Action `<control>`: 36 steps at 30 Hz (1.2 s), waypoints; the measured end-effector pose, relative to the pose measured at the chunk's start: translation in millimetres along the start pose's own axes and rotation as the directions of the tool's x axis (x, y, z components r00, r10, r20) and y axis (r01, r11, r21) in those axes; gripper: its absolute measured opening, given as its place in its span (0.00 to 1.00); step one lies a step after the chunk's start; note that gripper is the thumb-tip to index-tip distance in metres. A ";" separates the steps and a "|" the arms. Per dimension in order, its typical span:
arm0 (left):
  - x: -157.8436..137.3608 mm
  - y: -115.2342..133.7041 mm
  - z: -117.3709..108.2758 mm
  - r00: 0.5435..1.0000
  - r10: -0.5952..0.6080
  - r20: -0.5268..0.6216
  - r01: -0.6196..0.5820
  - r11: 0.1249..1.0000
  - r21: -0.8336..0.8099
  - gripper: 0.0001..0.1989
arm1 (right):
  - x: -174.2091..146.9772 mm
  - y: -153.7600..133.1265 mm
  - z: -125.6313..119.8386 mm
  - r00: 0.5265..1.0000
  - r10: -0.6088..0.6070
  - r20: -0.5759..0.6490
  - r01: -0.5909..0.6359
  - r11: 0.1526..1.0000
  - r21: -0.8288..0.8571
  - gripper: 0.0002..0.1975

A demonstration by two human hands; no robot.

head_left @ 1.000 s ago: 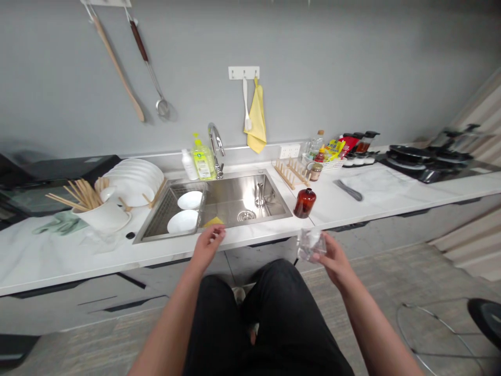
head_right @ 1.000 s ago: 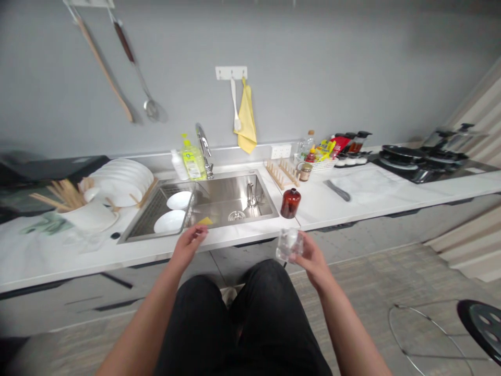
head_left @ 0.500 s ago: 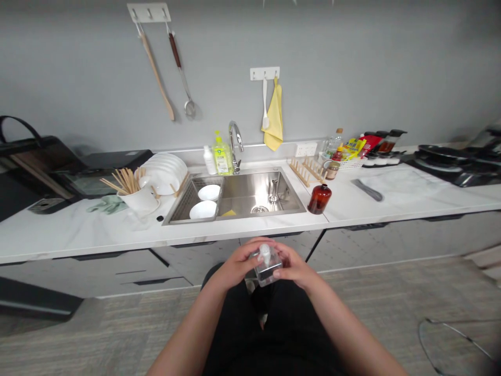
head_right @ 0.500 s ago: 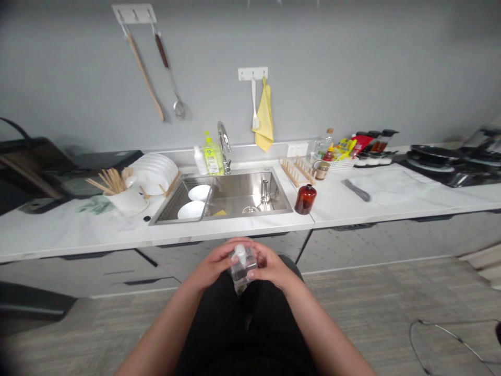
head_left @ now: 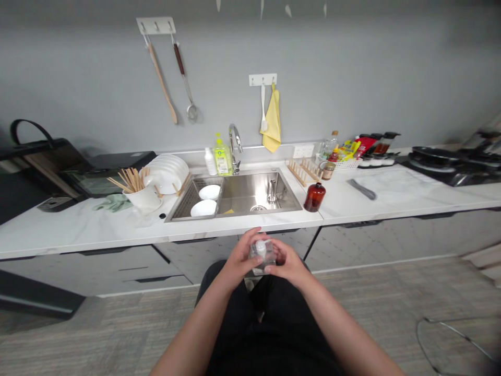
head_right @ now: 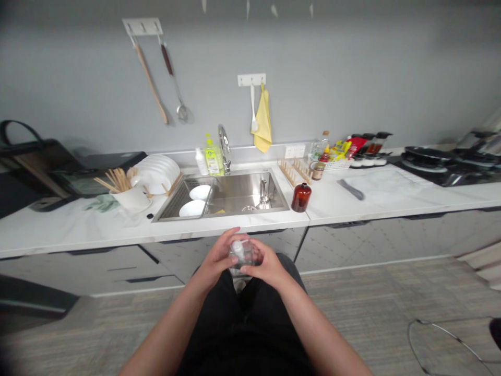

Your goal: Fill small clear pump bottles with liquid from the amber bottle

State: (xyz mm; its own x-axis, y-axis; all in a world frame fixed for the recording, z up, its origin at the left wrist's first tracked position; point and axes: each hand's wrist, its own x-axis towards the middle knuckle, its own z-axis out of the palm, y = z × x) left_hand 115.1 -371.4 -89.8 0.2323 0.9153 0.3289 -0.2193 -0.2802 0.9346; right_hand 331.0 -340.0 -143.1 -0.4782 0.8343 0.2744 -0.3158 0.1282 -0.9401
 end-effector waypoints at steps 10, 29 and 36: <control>0.9 7.2 5.5 0.999 -0.024 -0.031 0.025 1.000 0.020 0.43 | -8.2 -14.2 2.2 1.000 0.000 -0.030 -0.001 1.000 -0.014 0.43; 2.1 -0.8 -8.3 1.000 0.021 -0.002 -0.020 0.998 0.056 0.45 | -4.7 -3.6 2.7 0.999 0.030 -0.027 -0.031 0.999 -0.043 0.44; 3.3 1.7 -7.5 0.997 0.051 -0.059 -0.041 0.986 0.165 0.39 | -3.8 -1.4 3.2 0.999 0.031 -0.017 -0.032 0.999 -0.021 0.46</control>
State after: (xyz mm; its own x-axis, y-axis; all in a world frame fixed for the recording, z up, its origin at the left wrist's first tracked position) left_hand 108.3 -366.7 -88.2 0.1646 0.9153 0.3677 -0.0696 -0.3610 0.9299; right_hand 330.6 -345.1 -142.2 -0.4742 0.8467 0.2415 -0.2830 0.1131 -0.9524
